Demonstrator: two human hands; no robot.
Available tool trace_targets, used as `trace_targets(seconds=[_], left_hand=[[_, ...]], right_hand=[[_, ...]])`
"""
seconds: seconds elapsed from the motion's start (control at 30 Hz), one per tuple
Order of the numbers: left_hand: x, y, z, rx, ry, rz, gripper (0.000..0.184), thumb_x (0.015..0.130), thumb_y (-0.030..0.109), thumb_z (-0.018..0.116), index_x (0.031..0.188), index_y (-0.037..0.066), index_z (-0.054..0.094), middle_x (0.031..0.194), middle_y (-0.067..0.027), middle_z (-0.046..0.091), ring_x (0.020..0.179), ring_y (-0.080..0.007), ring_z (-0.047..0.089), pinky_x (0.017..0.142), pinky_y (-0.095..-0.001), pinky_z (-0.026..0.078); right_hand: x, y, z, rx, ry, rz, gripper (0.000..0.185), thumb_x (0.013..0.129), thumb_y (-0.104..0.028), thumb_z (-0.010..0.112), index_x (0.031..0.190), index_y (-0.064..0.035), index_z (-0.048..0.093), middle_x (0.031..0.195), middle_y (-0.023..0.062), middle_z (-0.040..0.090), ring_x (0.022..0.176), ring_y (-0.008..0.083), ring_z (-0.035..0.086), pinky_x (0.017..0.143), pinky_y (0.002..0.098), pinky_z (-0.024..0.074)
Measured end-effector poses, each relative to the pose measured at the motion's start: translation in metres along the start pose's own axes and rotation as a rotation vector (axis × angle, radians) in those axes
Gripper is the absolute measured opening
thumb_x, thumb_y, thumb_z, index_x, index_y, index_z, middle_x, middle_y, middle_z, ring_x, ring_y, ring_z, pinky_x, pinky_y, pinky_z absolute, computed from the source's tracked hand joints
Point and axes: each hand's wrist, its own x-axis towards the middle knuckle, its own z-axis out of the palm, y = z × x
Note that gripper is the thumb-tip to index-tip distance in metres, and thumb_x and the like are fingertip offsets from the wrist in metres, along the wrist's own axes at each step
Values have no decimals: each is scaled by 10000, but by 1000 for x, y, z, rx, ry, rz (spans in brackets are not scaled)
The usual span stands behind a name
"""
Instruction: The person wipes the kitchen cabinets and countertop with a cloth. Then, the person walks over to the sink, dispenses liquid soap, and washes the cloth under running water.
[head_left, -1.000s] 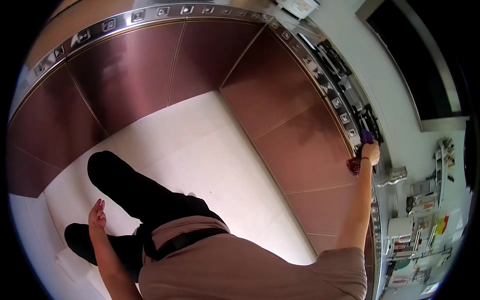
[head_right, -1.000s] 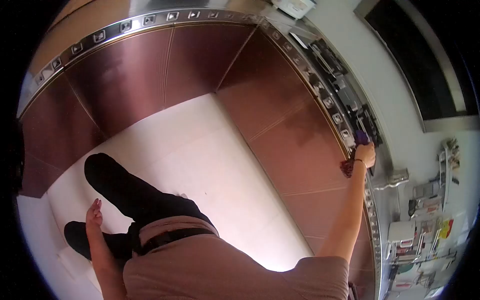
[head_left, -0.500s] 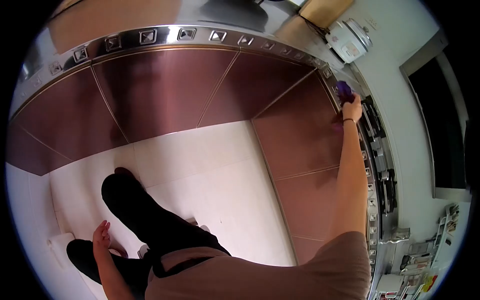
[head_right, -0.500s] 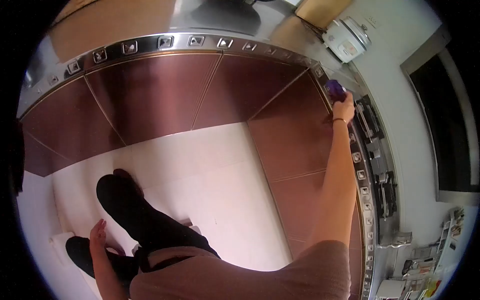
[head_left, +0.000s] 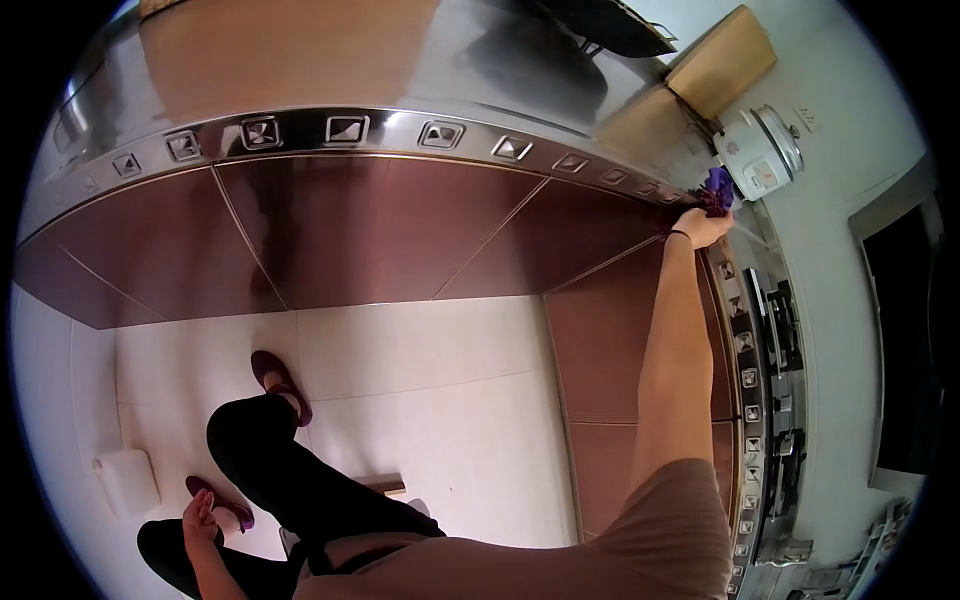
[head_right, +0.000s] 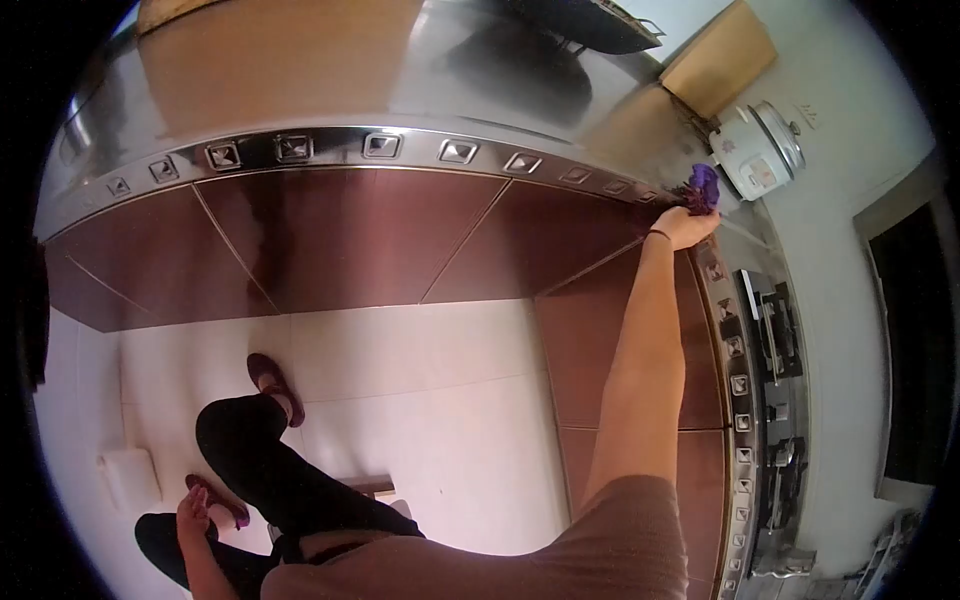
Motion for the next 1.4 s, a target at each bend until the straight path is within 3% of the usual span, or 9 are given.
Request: trace_targets(seconds=[0.27,0.37,0.43,0.5,0.53,0.7,0.77,1.17,1.4], left_hand=[[71,5,-27,83,-275,40,371,814,49,481,1185,37,473,990,-103,620,383,-48,356,317,-154,240],[51,8,-1,84,-221,16,394,823,45,475,1215,28,448,1027,-106,604,387,-48,362,322,-150,252],[47,9,6,92,-229,16,375,825,48,482,1199,27,462,1031,-108,601,388,-49,364,320,-148,253],[37,12,14,104,-237,18,357,826,51,489,1182,26,476,1034,-110,598,388,-50,365,318,-147,255],[29,14,16,103,-260,6,329,831,60,494,1158,28,495,1028,-109,599,388,-51,367,315,-145,256],[18,9,17,33,-191,-14,270,843,80,501,1106,26,529,1009,-105,601,393,-47,370,310,-139,267],[-2,5,27,98,-127,24,276,844,96,510,1110,25,526,1004,-103,599,393,-42,370,316,-133,282],[-2,22,31,78,-484,90,330,809,76,490,1136,27,487,858,-51,607,368,-31,309,299,-146,236],[-58,68,46,148,-593,203,275,847,76,454,1114,21,489,787,-54,583,357,-31,282,295,-166,214]], right_hand=[[-1,17,-8,136,-104,340,417,733,67,488,1149,40,459,1103,243,547,1043,348,527,890,388,416],[56,167,38,790,-900,1020,355,767,32,479,1121,62,483,1050,225,581,958,343,579,873,367,442],[26,82,-8,451,-298,469,376,740,65,457,1115,67,484,1046,225,580,946,343,579,880,354,433],[4,24,-35,230,-31,74,401,713,98,434,1109,72,485,1041,225,578,934,343,580,887,342,423],[1,11,-44,311,-149,50,458,717,100,429,1172,53,453,1139,253,513,1090,335,503,945,368,368],[9,36,7,180,-76,-97,458,716,81,461,1173,66,433,1113,226,531,1008,339,542,923,363,384],[-7,15,-3,364,-138,370,436,718,71,472,1152,84,439,1068,218,558,962,328,561,905,354,400],[-158,-132,-78,658,-529,-232,297,747,62,525,1041,34,493,945,101,575,835,184,526,802,270,405],[-273,-280,-123,885,-794,-264,326,737,89,615,1039,17,514,876,57,589,800,137,549,764,255,439]])
